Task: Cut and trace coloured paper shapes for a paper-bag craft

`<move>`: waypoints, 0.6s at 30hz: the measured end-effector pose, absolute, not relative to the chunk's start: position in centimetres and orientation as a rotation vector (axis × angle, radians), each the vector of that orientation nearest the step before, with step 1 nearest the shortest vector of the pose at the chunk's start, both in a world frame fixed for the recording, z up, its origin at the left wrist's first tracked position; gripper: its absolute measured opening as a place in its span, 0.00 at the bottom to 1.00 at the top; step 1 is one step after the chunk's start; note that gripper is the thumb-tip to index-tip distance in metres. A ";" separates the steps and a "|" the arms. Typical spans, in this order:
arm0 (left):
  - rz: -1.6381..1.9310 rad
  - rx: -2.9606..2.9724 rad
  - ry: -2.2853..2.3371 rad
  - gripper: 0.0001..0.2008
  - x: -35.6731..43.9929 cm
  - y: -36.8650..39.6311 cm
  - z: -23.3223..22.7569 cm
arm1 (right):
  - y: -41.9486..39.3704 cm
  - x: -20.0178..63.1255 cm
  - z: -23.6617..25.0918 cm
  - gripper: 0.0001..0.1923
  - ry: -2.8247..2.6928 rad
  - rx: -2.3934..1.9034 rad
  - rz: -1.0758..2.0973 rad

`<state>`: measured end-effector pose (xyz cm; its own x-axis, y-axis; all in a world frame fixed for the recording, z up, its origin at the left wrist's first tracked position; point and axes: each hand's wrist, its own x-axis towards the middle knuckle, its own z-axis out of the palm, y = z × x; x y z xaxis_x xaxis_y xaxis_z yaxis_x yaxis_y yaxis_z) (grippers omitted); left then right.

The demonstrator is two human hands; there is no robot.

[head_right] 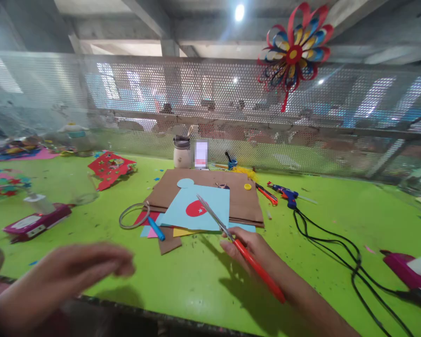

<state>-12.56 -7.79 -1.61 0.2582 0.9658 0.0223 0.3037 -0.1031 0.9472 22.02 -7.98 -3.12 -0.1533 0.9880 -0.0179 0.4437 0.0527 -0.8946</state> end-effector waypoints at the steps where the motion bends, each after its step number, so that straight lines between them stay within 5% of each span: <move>1: 0.728 1.800 1.224 0.12 -10.8 -5.2 -0.2 | -7.6 22.2 -3.4 0.24 -1.702 -1.477 0.947; 7: 0.363 2.200 1.569 0.15 -1.7 7.1 0.7 | -6.4 23.0 -4.2 0.24 -1.668 -1.499 0.582; 18: 0.134 2.107 1.648 0.17 0.7 9.6 -3.4 | -6.5 23.3 -4.3 0.22 -1.724 -1.530 0.619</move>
